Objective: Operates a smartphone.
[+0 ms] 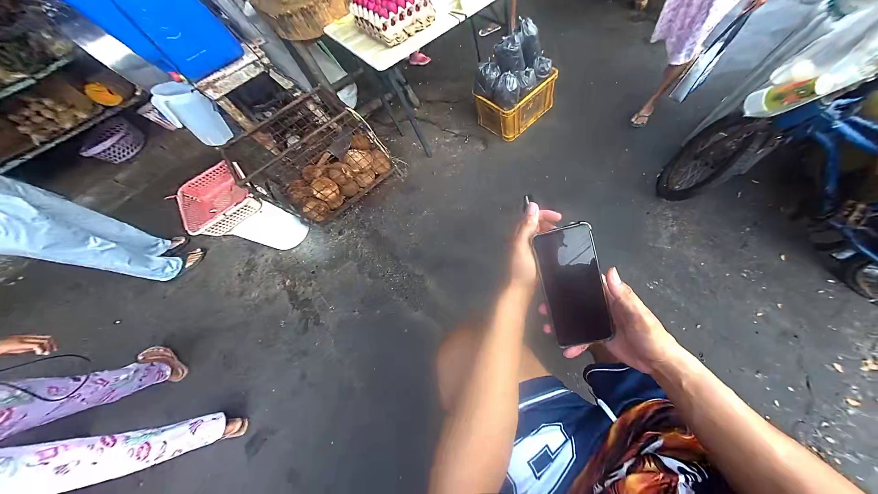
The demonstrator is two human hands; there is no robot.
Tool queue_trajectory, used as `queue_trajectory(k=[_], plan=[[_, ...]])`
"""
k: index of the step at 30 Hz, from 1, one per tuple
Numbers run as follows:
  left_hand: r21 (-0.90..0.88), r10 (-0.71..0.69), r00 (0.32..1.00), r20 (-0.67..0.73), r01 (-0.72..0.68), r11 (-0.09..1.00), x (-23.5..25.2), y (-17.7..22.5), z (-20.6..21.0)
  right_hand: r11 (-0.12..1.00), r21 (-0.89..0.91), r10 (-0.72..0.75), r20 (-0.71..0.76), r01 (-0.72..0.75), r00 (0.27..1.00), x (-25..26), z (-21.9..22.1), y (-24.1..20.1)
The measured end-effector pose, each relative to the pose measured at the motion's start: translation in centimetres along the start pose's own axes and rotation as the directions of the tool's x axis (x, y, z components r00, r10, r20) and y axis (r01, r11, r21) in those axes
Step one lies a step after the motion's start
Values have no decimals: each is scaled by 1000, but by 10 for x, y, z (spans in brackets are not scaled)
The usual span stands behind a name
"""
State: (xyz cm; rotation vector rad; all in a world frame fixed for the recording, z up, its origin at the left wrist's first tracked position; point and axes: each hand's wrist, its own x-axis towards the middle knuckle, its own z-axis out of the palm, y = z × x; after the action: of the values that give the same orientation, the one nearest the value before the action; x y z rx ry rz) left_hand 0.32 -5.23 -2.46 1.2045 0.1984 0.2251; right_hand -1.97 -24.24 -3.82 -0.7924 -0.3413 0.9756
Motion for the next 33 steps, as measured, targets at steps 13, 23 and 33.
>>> queue_trajectory(k=[13,23,33], plan=[[-2,-67,995,72,68,998,11,-3,-1,1000,12,-15,-37,15,999,6,-12,-2],[80,-69,991,113,60,995,10,6,0,998,26,-55,12,55,998,-2,-21,-5],[-60,-73,972,223,89,994,6,3,-1,995,4,-96,-106,97,990,-20,-42,-9]])
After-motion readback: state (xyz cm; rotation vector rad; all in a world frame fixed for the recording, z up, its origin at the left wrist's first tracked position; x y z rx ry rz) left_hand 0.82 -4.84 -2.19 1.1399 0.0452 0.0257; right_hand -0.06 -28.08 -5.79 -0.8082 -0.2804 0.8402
